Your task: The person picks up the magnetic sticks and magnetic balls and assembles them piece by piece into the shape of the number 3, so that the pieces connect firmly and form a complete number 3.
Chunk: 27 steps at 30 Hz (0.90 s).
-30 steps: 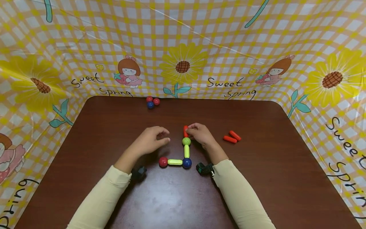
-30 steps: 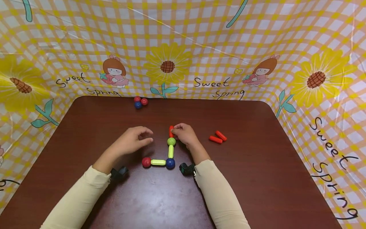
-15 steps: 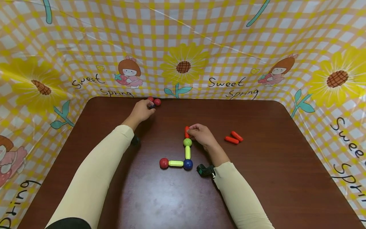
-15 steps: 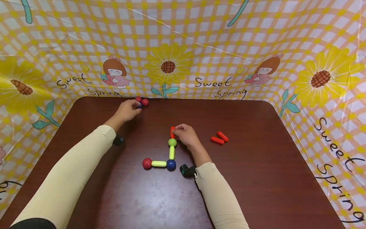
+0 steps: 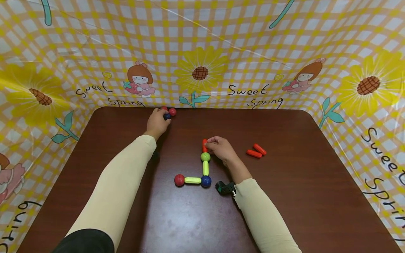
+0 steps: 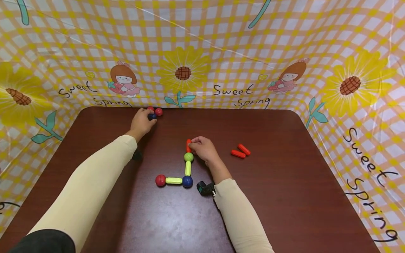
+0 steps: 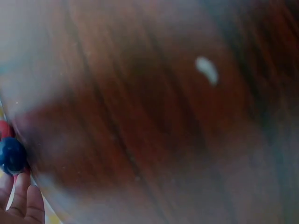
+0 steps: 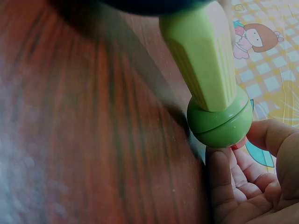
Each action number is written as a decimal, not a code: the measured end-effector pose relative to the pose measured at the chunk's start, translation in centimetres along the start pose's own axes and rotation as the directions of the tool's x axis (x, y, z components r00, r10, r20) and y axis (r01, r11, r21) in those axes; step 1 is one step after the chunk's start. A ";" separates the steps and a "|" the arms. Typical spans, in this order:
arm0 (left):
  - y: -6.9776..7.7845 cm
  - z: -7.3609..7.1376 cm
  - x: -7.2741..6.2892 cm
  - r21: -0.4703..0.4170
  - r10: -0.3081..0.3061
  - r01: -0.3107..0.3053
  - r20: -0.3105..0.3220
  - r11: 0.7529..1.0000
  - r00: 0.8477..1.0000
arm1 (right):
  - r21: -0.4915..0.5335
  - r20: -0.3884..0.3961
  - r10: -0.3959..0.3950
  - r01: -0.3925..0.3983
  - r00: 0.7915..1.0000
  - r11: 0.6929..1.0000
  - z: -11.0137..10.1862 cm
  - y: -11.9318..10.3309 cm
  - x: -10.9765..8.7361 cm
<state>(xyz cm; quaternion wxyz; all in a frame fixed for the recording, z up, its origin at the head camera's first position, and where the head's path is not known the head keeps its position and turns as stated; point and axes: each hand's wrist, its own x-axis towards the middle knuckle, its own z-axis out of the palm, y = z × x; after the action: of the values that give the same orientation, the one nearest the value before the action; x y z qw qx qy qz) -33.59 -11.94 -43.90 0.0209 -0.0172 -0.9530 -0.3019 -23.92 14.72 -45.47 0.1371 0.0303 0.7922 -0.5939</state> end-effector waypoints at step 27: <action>5.4 2.8 -1.7 -0.623 0.144 0.168 0.418 0.764 0.897 | 0.005 -0.025 0.006 -0.006 1.000 1.000 0.2 -0.2 -0.3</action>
<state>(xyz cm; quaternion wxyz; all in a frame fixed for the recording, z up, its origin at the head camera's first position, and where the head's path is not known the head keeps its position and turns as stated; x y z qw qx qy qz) -31.68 -5.89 -43.18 -0.2053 -0.0853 -0.7694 -0.5988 -23.67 14.48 -45.24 0.1288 0.0406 0.7922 -0.5951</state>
